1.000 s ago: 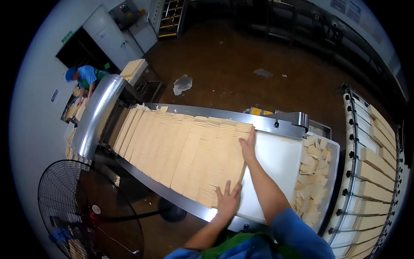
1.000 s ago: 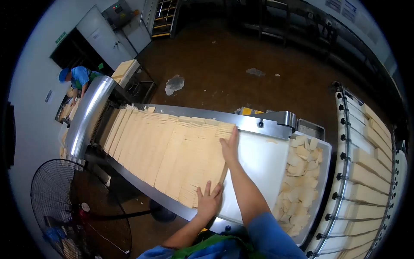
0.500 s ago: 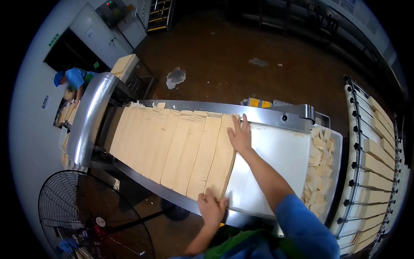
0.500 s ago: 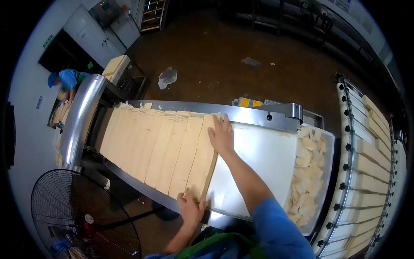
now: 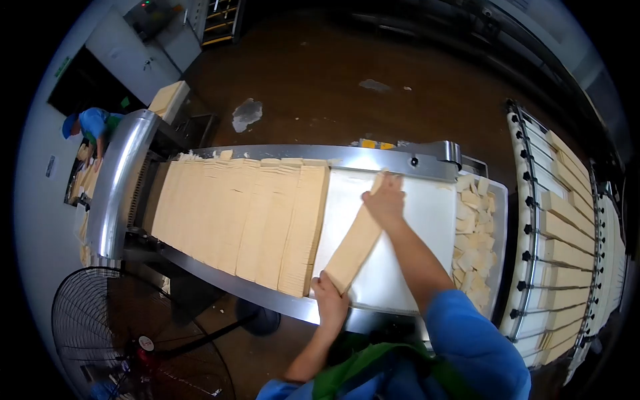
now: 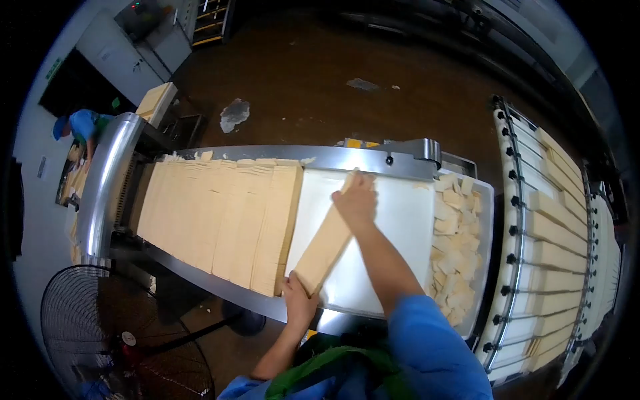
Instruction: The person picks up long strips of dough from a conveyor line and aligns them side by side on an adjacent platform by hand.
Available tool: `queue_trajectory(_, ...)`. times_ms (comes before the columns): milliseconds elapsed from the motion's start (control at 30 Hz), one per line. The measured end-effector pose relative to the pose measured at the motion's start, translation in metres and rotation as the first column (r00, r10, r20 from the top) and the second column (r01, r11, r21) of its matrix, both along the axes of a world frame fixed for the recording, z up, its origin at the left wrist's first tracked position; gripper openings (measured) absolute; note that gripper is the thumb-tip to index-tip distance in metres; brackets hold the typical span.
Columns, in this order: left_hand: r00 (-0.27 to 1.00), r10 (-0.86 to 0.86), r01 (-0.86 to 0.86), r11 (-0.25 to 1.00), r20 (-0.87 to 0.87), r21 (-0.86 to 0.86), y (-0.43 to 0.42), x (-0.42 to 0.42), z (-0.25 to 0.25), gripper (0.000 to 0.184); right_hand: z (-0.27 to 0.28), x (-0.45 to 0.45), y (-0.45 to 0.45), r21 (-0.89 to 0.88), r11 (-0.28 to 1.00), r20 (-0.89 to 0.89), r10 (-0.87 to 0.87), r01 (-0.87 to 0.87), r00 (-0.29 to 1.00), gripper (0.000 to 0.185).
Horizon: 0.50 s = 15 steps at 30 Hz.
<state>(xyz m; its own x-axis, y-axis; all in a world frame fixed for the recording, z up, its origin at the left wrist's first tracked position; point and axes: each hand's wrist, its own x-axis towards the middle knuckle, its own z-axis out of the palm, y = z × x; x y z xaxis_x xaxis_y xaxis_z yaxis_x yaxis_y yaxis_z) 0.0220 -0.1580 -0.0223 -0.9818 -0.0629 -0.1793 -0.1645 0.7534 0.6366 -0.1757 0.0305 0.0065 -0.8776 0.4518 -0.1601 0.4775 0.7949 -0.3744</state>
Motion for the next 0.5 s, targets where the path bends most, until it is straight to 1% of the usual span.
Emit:
queue_trajectory(33, 0.997, -0.075, 0.073, 0.994, 0.014, 0.087, 0.009, -0.001, 0.008, 0.076, -0.03, 0.005, 0.034, 0.061, 0.997, -0.076, -0.041, 0.046, 0.996, 0.087)
queue_trajectory(67, 0.988, -0.155, 0.149, 0.973, 0.019, 0.175, 0.017, -0.001, 0.012, 0.076, -0.004, 0.022, 0.053, -0.052, 0.983, -0.005, -0.178, 0.178, 0.984, 0.089)
queue_trajectory(100, 0.966, -0.225, 0.244, 0.956, -0.125, 0.164, 0.024, 0.001, 0.0, 0.079, 0.014, 0.034, 0.072, -0.051, 0.967, 0.033, -0.248, 0.25, 0.968, 0.091)
queue_trajectory(133, 0.961, -0.254, 0.271, 0.947, -0.113, 0.175, 0.031, 0.002, 0.002, 0.079, 0.023, 0.045, 0.089, -0.048, 0.944, 0.076, -0.322, 0.326, 0.944, 0.092)
queue_trajectory(167, 0.957, -0.285, 0.289, 0.943, -0.047, 0.164, 0.039, -0.004, 0.005, 0.083, 0.017, 0.054, 0.103, -0.037, 0.933, 0.082, -0.354, 0.358, 0.931, 0.092)
queue_trajectory(200, 0.948, -0.317, 0.312, 0.938, 0.014, 0.149, 0.048, -0.01, 0.007, 0.087, 0.004, 0.062, 0.117, 0.006, 0.931, 0.013, -0.365, 0.365, 0.931, 0.093)
queue_trajectory(233, 0.921, -0.367, 0.349, 0.926, 0.129, 0.142, 0.058, -0.015, 0.009, 0.088, -0.003, 0.071, 0.131, 0.051, 0.926, -0.061, -0.372, 0.375, 0.926, 0.093)
queue_trajectory(267, 0.907, -0.405, 0.387, 0.91, 0.118, 0.15, 0.065, -0.016, 0.009, 0.088, -0.001, 0.079, 0.137, 0.02, 0.921, -0.043, -0.389, 0.39, 0.92, 0.094)
queue_trajectory(300, 0.918, -0.383, 0.369, 0.92, 0.1, 0.132, 0.073, -0.018, 0.008, 0.082, 0.0, 0.088, 0.143, -0.007, 0.911, -0.03, -0.413, 0.413, 0.91, 0.095)
queue_trajectory(333, 0.922, -0.381, 0.371, 0.921, 0.075, 0.12, 0.085, -0.02, 0.008, 0.076, 0.01, 0.101, 0.153, -0.172, 0.878, 0.004, -0.453, 0.447, 0.892, 0.102)
queue_trajectory(367, 0.911, -0.409, 0.412, 0.909, -0.058, 0.056, 0.091, -0.019, 0.008, 0.074, 0.019, 0.117, 0.161, -0.328, 0.813, 0.033, -0.5, 0.482, 0.865, 0.11)
queue_trajectory(400, 0.876, -0.441, 0.45, 0.893, -0.197, 0.002, 0.099, -0.017, 0.007, 0.072, 0.022, 0.132, 0.169, -0.332, 0.757, 0.011, -0.593, 0.562, 0.805, 0.107)
queue_trajectory(433, 0.854, -0.451, 0.468, 0.884, -0.26, 0.005, 0.11, -0.016, 0.01, 0.07, 0.01, 0.159, 0.181, -0.357, 0.763, -0.204, -0.626, 0.538, 0.753, 0.098)
queue_trajectory(467, 0.835, -0.451, 0.479, 0.878, -0.317, 0.012, 0.123, -0.011, 0.018, 0.069, 0.01, 0.181, 0.195, -0.381, 0.748, -0.339, -0.66, 0.544, 0.671, 0.092)
queue_trajectory(500, 0.781, -0.532, 0.571, 0.82, -0.327, 0.029, 0.138, -0.006, 0.029, 0.069, 0.031, 0.211, 0.202, -0.431, 0.719, -0.408, -0.694, 0.545, 0.593, 0.088)
